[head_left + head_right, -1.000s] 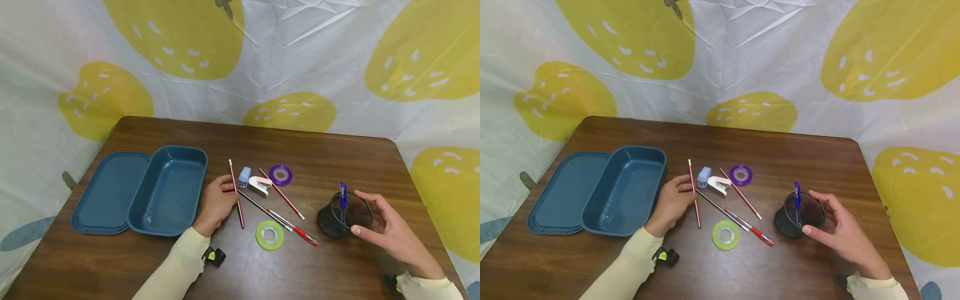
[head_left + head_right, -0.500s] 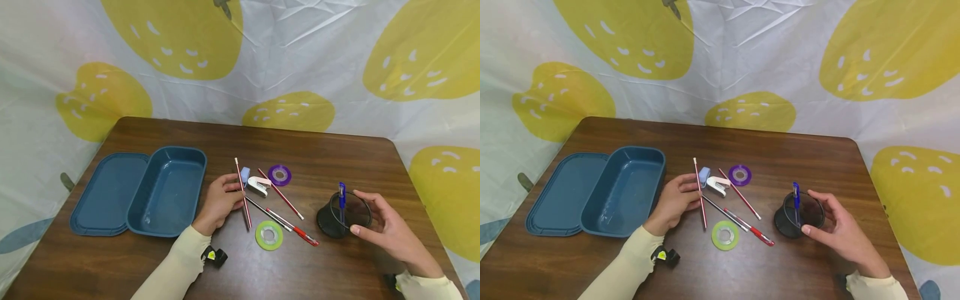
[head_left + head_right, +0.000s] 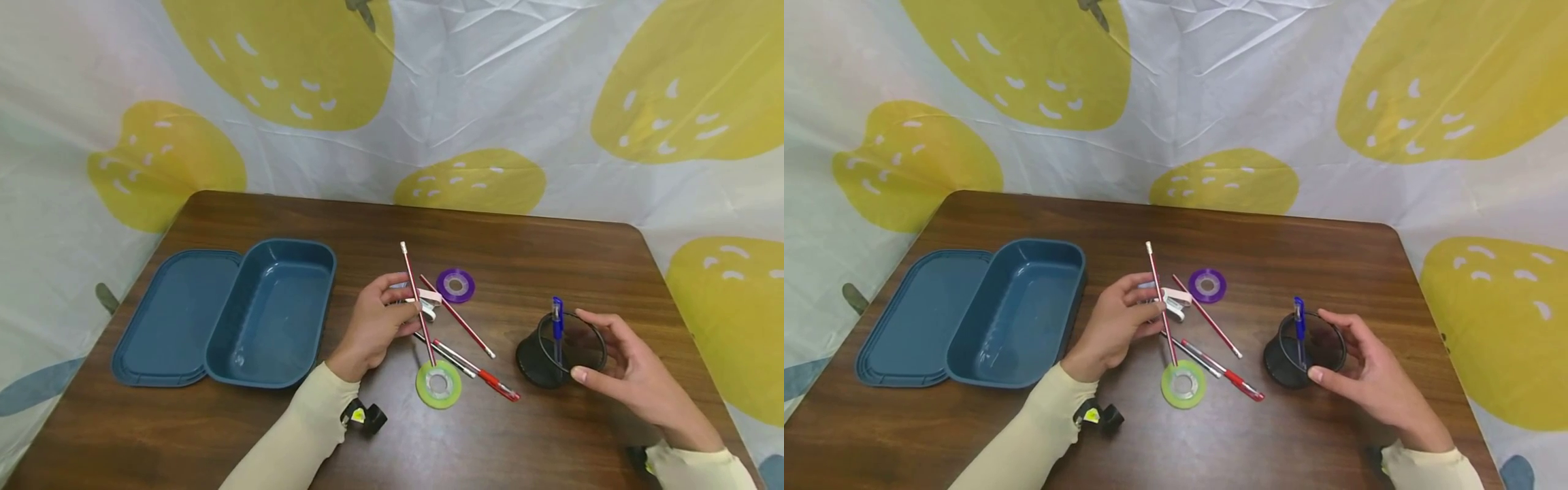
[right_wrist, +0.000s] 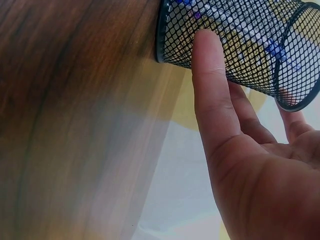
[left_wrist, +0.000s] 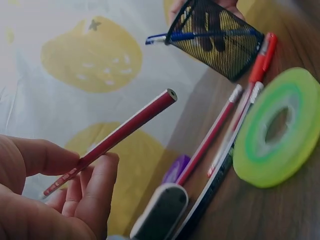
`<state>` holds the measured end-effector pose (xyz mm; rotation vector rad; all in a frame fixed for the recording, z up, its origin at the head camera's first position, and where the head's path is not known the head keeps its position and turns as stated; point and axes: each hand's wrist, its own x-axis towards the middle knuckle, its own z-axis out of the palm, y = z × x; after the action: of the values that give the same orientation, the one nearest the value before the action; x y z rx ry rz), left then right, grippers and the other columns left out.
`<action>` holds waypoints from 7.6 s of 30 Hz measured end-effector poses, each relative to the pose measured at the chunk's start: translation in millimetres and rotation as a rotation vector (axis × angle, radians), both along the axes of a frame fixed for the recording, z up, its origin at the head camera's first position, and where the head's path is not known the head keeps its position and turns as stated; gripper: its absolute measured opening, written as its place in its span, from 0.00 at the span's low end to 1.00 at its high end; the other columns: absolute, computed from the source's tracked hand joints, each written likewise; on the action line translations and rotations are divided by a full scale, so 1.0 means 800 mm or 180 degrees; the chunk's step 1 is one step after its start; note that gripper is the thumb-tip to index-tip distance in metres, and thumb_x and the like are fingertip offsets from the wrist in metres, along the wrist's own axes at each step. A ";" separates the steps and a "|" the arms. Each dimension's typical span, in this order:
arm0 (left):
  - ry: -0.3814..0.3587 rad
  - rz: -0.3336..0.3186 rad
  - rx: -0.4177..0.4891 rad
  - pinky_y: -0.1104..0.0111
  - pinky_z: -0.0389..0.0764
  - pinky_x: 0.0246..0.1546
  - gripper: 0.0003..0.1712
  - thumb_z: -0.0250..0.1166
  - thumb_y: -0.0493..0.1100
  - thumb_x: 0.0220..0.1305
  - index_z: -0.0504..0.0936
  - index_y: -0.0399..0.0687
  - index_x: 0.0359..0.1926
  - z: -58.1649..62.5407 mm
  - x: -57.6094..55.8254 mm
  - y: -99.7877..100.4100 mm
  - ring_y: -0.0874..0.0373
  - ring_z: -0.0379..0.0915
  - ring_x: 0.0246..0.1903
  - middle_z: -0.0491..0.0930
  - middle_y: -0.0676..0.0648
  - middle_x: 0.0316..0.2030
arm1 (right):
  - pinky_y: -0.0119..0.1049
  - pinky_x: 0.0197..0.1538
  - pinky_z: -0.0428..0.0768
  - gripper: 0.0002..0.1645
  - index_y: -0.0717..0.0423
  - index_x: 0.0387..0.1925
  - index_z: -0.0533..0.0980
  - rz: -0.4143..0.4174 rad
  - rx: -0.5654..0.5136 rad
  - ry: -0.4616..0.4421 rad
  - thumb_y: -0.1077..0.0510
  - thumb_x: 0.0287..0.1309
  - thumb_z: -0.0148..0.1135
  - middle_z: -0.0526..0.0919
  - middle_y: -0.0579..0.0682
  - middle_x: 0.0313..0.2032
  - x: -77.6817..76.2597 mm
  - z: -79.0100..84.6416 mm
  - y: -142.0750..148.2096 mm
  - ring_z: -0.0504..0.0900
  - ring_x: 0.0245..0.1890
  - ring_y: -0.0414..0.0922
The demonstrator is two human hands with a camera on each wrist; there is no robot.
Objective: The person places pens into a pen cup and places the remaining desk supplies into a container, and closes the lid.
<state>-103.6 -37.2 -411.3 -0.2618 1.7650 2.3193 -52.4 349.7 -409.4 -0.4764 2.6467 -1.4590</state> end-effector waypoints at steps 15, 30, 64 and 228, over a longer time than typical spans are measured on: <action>0.0297 -0.0078 0.0360 0.59 0.91 0.36 0.20 0.68 0.26 0.65 0.79 0.36 0.57 0.037 -0.006 0.039 0.61 0.81 0.35 0.78 0.50 0.39 | 0.29 0.46 0.87 0.50 0.56 0.78 0.61 0.0061 -0.0029 -0.0083 0.74 0.59 0.72 0.78 0.46 0.63 -0.004 0.002 0.000 0.84 0.56 0.35; 0.0581 -0.0244 0.0828 0.49 0.89 0.43 0.18 0.68 0.24 0.65 0.78 0.32 0.55 0.066 -0.013 0.094 0.60 0.83 0.38 0.80 0.49 0.38 | 0.29 0.48 0.87 0.50 0.58 0.77 0.63 0.0052 -0.0051 -0.0022 0.76 0.56 0.73 0.78 0.50 0.63 -0.010 0.005 0.000 0.84 0.56 0.35; 0.0944 -0.0554 0.0188 0.68 0.90 0.39 0.12 0.70 0.26 0.65 0.83 0.33 0.49 0.042 -0.003 0.167 0.66 0.82 0.32 0.86 0.42 0.40 | 0.28 0.49 0.85 0.41 0.68 0.74 0.61 0.0267 -0.0639 0.0046 0.83 0.61 0.59 0.74 0.49 0.68 -0.001 -0.003 0.013 0.79 0.61 0.36; 0.0803 -0.1107 -0.2861 0.66 0.82 0.39 0.13 0.83 0.40 0.52 0.91 0.49 0.39 -0.036 0.013 -0.059 0.64 0.80 0.33 0.87 0.54 0.32 | 0.47 0.42 0.90 0.43 0.64 0.78 0.54 0.0478 -0.0883 -0.0311 0.81 0.67 0.54 0.73 0.56 0.62 -0.017 -0.017 0.015 0.84 0.56 0.40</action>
<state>-93.1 -84.7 -439.8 0.2078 2.6208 1.2501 -65.8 361.8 -422.7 -0.5941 2.2901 -1.7588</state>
